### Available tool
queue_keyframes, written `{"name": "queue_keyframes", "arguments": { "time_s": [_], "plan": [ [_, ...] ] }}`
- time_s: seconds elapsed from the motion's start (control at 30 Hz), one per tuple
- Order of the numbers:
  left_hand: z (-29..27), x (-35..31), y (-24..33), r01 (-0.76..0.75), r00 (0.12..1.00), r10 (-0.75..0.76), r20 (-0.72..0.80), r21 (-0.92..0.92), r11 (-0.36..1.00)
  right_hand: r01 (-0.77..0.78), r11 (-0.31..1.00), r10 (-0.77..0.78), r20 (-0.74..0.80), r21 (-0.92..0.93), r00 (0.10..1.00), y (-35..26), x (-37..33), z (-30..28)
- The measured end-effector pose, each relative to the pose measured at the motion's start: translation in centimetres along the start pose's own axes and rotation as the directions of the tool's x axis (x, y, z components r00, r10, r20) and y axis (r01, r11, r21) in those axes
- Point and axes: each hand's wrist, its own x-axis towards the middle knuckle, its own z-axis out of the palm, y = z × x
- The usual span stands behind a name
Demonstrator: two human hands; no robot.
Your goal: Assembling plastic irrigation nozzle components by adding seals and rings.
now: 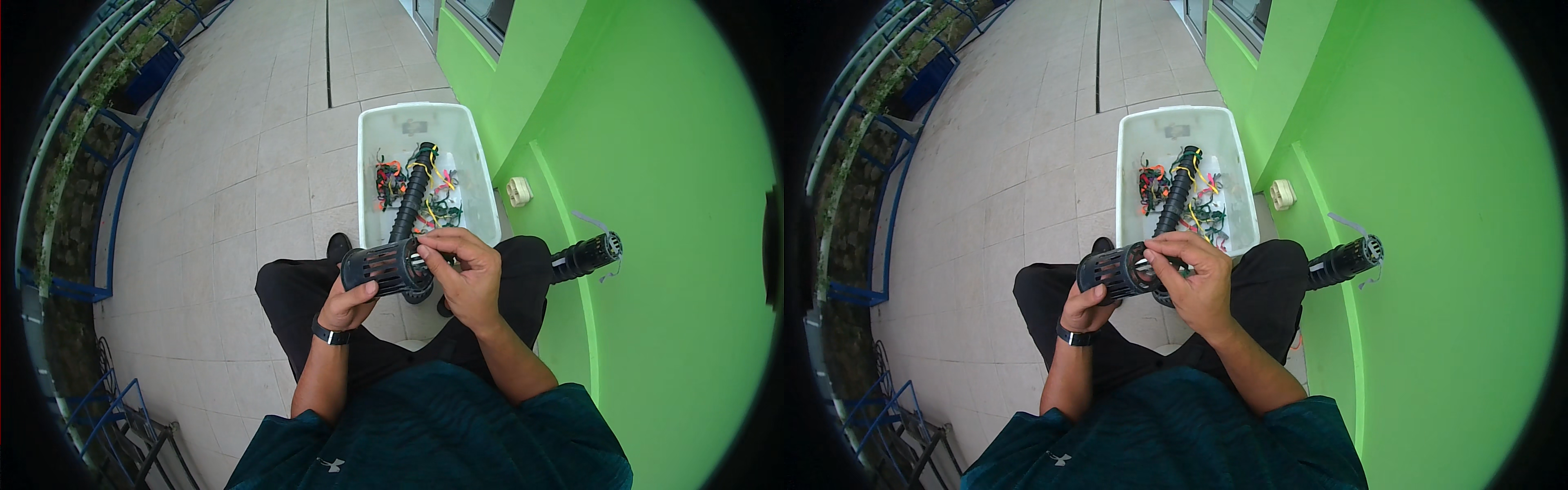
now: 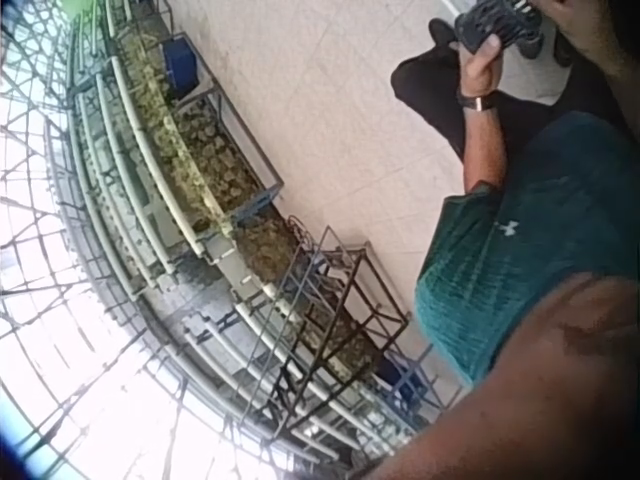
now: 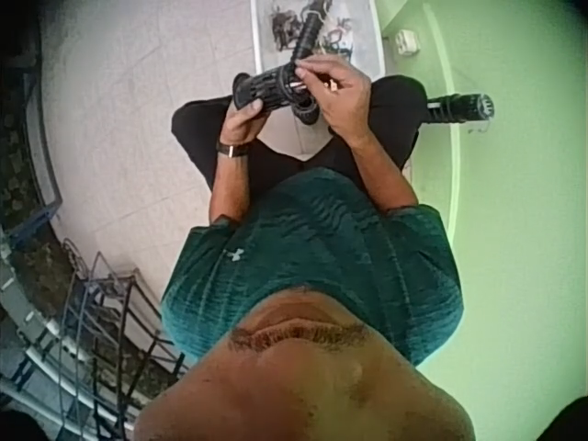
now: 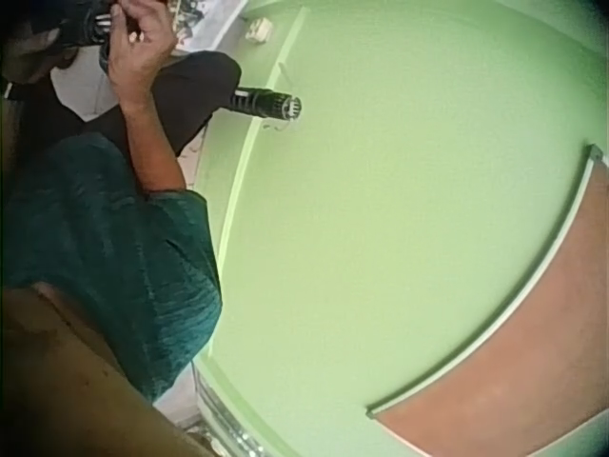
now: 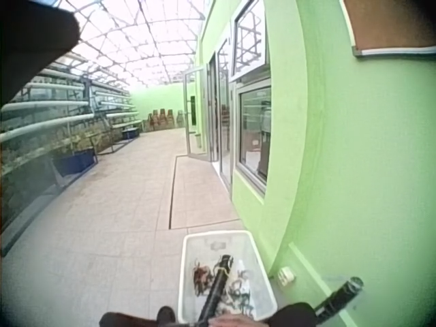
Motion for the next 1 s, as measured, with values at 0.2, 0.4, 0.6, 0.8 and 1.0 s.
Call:
{"name": "queue_keyframes", "arguments": {
  "time_s": [0.2, 0.4, 0.6, 0.8, 1.0],
  "plan": [
    [-0.6, -0.5, -0.2, 0.015, 0.999, -0.016, 0.028, 0.019, 1.000, -0.032, 0.999, 0.031, 0.066, 0.022, 0.997, 0.2, -0.1, -0.3],
    [-2.3, -0.9, -0.3, 0.085, 0.990, -0.074, 0.118, -0.088, 0.993, -0.369, 0.912, 0.269, 0.420, 0.178, 0.867, 0.7, 1.3, -1.5],
    [-2.3, -0.6, -0.8, 0.061, 0.998, -0.060, 0.022, -0.054, 0.997, -0.476, 0.859, 0.326, 0.515, 0.189, 0.793, 2.2, 1.2, -1.3],
    [-1.8, -0.6, -0.5, 0.014, 0.991, -0.024, -0.135, -0.078, 0.997, 0.049, 0.997, -0.032, 0.290, -0.052, 0.957, 1.4, 1.3, -2.8],
    [-2.4, -0.8, 0.3, 0.089, 0.996, -0.089, 0.011, -0.054, 0.995, 0.515, 0.785, -0.291, 0.529, -0.345, 0.797, -0.4, 1.3, -2.3]
  ]
}}
